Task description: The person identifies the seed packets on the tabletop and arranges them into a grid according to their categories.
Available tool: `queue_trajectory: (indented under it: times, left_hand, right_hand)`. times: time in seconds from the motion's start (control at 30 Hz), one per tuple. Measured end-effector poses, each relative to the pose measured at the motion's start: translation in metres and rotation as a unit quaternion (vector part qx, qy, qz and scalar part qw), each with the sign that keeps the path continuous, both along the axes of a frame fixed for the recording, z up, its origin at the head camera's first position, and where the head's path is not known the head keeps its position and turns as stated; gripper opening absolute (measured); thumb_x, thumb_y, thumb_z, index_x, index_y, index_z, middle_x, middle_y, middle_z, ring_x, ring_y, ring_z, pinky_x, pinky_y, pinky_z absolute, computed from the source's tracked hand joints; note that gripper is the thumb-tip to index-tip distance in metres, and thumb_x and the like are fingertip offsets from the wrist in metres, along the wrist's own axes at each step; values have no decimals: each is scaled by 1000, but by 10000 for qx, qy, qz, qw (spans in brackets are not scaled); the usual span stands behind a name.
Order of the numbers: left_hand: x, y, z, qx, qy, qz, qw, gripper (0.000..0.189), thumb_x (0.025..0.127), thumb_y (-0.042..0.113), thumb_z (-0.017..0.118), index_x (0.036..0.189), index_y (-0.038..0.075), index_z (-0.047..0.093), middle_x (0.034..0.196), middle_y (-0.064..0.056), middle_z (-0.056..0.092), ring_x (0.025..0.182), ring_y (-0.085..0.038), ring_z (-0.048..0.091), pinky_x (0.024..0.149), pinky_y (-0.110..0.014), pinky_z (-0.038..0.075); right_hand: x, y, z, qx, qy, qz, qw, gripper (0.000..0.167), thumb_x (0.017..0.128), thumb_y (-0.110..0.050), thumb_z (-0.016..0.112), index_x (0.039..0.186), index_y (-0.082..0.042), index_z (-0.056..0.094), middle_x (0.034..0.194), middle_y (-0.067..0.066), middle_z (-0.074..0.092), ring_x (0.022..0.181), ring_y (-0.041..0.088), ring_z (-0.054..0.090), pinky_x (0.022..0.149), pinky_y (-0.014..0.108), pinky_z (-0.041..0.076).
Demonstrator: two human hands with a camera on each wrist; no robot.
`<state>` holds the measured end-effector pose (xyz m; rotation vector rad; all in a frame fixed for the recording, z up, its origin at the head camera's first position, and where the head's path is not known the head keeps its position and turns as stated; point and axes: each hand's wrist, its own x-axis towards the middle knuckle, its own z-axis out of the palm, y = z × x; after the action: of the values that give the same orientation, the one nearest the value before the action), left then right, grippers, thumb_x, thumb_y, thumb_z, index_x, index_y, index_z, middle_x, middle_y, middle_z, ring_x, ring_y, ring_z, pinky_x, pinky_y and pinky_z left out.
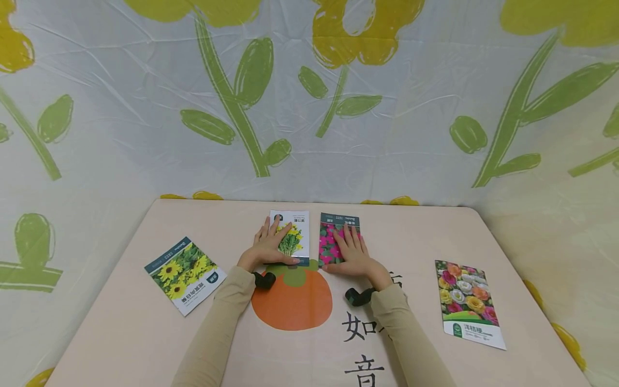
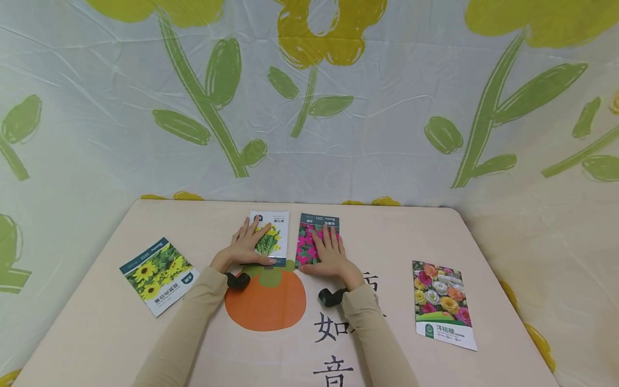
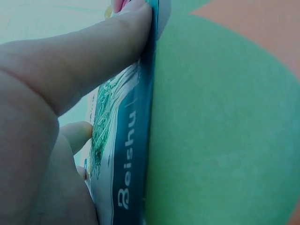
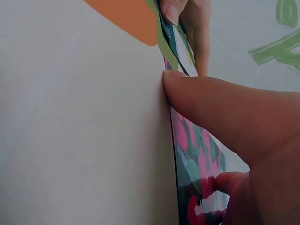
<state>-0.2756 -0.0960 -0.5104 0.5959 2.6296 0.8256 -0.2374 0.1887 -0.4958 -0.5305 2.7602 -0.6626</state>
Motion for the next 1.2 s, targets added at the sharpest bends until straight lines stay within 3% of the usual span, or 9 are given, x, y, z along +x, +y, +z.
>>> queue_trajectory:
  times: [0.33, 0.67, 0.97, 1.2]
  left_hand:
    - [-3, 0, -4, -114, -53, -7, 9999, 110, 79, 58, 75, 161, 26, 10, 164, -7, -20, 145, -29, -31, 117, -56, -9]
    - [-3, 0, -7, -181, -2, 24, 9998, 110, 78, 60, 75, 161, 27, 10, 164, -6, -20, 146, -29, -29, 117, -56, -8]
    - [-7, -2, -17, -125, 117, 29, 9998, 112, 76, 60, 77, 161, 28, 11, 164, -5, -19, 146, -28, -30, 117, -56, -10]
    - [-4, 0, -10, -154, 131, 37, 9998, 112, 76, 61, 76, 161, 25, 13, 165, -9, -17, 147, -32, -26, 117, -56, -7]
  right_hand:
    - [-9, -1, -3, 66, -8, 75, 9999, 104, 84, -51, 67, 159, -3, 13, 162, 26, -8, 148, 45, -13, 116, 60, -7]
    - [-9, -5, -4, -269, 47, -69, 9996, 103, 80, -49, 71, 158, -5, 21, 164, 24, -3, 149, 43, -11, 117, 60, -6]
    - [-5, -6, -8, -434, 398, -186, 9981, 101, 78, -50, 73, 156, -5, 29, 164, 24, 4, 149, 43, -5, 117, 60, -1]
    - [-5, -4, -14, -625, 664, -227, 9956, 101, 77, -48, 75, 157, -8, 29, 164, 23, 7, 150, 43, -3, 118, 59, -1]
